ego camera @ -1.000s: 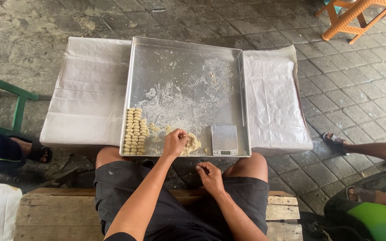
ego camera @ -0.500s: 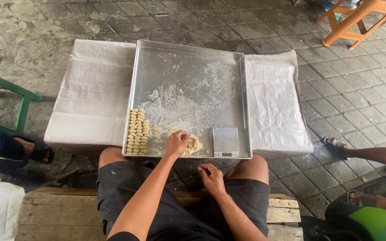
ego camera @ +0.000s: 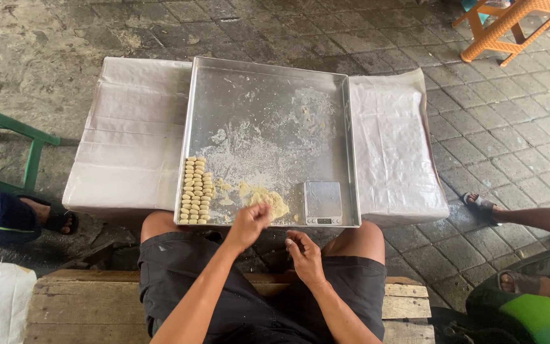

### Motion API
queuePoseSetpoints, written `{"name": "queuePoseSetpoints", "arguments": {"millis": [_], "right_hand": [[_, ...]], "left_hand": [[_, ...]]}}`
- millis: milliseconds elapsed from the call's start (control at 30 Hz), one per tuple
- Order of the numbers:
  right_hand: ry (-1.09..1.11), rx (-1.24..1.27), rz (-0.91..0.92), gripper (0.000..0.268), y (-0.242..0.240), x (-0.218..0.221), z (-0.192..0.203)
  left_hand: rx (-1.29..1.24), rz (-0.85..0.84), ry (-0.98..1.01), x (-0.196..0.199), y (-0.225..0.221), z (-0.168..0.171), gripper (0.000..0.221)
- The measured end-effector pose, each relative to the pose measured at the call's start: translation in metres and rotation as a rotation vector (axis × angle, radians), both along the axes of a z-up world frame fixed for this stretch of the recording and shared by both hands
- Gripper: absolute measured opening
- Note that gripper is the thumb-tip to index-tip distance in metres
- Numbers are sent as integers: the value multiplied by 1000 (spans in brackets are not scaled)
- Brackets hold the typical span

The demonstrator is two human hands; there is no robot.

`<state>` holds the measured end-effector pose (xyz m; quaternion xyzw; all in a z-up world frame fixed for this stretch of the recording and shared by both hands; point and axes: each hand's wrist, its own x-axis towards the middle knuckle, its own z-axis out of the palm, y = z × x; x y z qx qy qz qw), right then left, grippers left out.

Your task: Rolling small pieces of dough into uniform balls and arranging them in rows on a metal tray.

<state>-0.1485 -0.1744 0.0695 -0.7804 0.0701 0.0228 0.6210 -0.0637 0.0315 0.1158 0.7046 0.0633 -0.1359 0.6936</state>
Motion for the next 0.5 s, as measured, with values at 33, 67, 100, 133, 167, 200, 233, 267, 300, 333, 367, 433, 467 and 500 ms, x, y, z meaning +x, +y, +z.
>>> {"name": "queuePoseSetpoints", "arguments": {"millis": [33, 67, 100, 133, 167, 200, 233, 267, 300, 333, 367, 433, 467, 500], "right_hand": [[-9, 15, 33, 28, 2, 0, 8], [-14, 30, 69, 39, 4, -2, 16], [-9, 30, 79, 39, 8, -4, 16], [-69, 11, 99, 35, 12, -5, 16], [-129, -7, 119, 31, 15, -6, 17], [-126, -7, 125, 31, 17, -6, 19], [-129, -15, 133, 25, 18, -7, 21], [-136, -24, 140, 25, 20, -5, 24], [-139, -24, 143, 25, 21, -3, 22], [-79, -7, 97, 21, 20, -4, 19], [-19, 11, 50, 19, 19, -6, 17], [-27, 8, 27, 17, 17, -6, 13], [-37, 8, 3, 15, 17, -6, 11], [-37, 6, -2, 15, 18, -4, 18]], "left_hand": [[62, -157, 32, -9, 1, 14, 21], [122, -311, 67, -20, 2, 28, 19], [120, -302, 72, -28, 1, 29, 19], [93, -335, 71, -35, 1, 31, 13], [66, -369, 69, -42, 0, 33, 13], [65, -363, 71, -45, -2, 23, 13], [58, -328, 114, -49, -4, 13, 12], [52, -295, 152, -49, -6, 3, 27], [51, -291, 150, -47, -6, 4, 27], [13, -287, 172, -47, -7, 4, 27], [-25, -282, 194, -48, -8, 3, 28], [-38, -294, 218, -49, -10, 3, 32], [-46, -308, 241, -49, -11, 3, 37], [-48, -313, 241, -48, -12, 0, 37]]}}
